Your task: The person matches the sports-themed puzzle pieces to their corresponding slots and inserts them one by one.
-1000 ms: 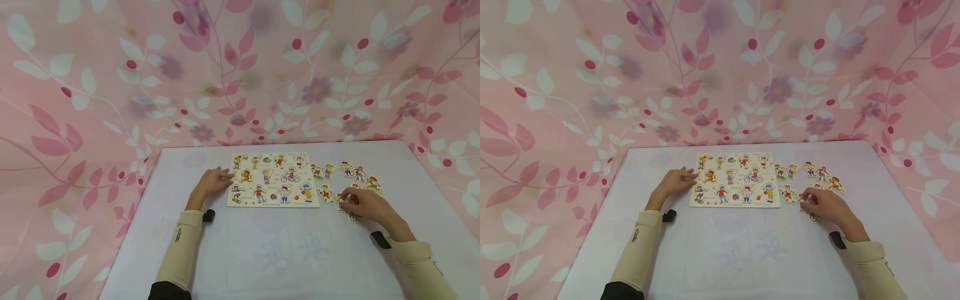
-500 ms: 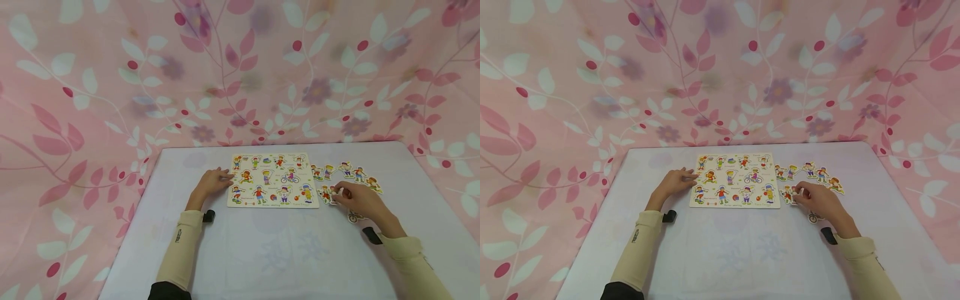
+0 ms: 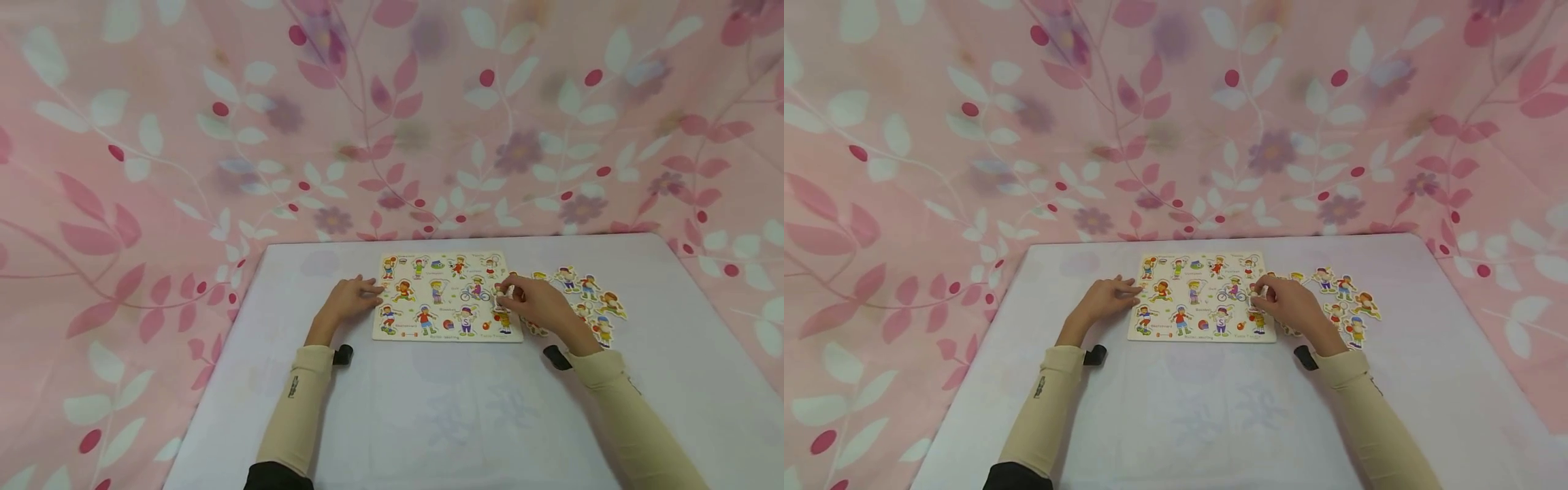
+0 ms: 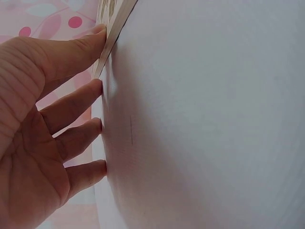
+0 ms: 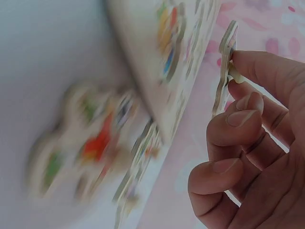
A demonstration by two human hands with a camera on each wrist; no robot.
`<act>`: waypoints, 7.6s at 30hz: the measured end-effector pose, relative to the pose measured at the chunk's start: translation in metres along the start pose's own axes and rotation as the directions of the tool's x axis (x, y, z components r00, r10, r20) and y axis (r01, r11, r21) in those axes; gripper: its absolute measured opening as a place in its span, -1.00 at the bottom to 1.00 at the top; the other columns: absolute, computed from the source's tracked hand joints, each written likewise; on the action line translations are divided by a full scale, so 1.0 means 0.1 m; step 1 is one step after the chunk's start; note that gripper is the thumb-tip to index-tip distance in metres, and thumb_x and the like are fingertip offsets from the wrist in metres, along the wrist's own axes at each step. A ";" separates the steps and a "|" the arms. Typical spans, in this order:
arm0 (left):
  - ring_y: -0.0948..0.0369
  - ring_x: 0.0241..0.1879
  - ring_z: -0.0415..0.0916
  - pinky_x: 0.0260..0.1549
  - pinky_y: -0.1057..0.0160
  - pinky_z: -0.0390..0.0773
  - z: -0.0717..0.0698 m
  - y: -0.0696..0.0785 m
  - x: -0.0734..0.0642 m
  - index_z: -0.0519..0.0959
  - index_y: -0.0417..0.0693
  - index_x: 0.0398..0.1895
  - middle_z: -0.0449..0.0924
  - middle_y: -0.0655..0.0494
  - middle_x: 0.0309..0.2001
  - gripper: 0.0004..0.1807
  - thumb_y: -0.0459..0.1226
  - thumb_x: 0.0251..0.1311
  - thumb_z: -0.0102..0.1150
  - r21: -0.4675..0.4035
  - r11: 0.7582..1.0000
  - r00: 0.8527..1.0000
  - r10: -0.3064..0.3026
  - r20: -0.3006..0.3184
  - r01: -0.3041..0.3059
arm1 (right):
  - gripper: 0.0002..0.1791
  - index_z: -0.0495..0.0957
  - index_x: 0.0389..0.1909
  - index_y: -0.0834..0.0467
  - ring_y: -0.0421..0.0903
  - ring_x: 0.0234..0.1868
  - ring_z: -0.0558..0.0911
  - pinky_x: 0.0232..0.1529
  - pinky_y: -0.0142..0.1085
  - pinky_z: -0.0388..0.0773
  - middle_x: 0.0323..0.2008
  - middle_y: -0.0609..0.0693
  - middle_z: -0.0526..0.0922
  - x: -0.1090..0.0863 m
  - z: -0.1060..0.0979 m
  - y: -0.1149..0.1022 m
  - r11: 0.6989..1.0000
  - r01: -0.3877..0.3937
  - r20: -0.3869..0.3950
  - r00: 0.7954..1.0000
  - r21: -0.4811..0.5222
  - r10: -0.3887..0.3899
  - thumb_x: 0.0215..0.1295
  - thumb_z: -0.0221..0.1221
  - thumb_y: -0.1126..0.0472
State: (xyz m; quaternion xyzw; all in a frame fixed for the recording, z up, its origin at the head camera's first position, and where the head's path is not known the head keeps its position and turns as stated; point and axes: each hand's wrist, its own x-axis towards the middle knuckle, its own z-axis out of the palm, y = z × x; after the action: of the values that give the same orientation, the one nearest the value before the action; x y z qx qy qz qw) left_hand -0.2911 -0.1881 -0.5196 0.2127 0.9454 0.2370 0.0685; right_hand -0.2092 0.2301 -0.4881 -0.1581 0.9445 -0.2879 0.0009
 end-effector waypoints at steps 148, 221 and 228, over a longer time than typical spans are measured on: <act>-0.13 0.37 0.24 0.34 -0.12 0.17 -0.02 0.06 -0.03 0.70 0.10 0.06 0.51 0.03 0.23 -0.64 -0.08 0.20 0.36 -0.027 0.999 1.000 -0.020 -0.011 0.020 | -0.68 0.63 0.01 0.07 -0.15 -0.66 0.35 -0.68 -0.28 0.25 -0.58 -0.13 0.45 0.08 -0.01 -0.29 0.985 -0.055 -0.010 0.998 -0.162 0.054 0.29 0.30 0.04; -0.14 0.36 0.24 0.35 -0.12 0.16 0.01 0.05 -0.06 0.70 0.07 0.06 0.51 0.01 0.22 -0.63 -0.08 0.19 0.35 -0.029 1.000 1.000 0.001 -0.013 -0.001 | -0.74 0.61 -0.10 0.08 -0.12 -0.61 0.37 -0.65 -0.29 0.23 -0.56 -0.09 0.46 -0.02 -0.20 0.01 0.976 -0.144 -0.055 0.989 -0.161 0.137 0.30 0.29 0.03; -0.13 0.36 0.25 0.35 -0.13 0.17 0.03 0.04 -0.05 0.70 0.09 0.06 0.52 0.02 0.21 -0.63 -0.08 0.18 0.37 -0.035 0.999 1.000 -0.004 -0.021 0.004 | -0.74 0.61 -0.10 0.06 -0.09 -0.61 0.39 -0.66 -0.28 0.27 -0.54 -0.05 0.49 0.23 -0.12 -0.04 0.980 -0.154 -0.056 0.987 -0.128 0.147 0.31 0.27 0.00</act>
State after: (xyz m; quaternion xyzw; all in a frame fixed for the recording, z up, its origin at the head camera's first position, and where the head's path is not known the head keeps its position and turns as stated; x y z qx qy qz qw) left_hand -0.2843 -0.1859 -0.5201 0.2071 0.9423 0.2555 0.0630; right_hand -0.2307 0.2271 -0.4740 -0.0791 0.9706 -0.2273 -0.0099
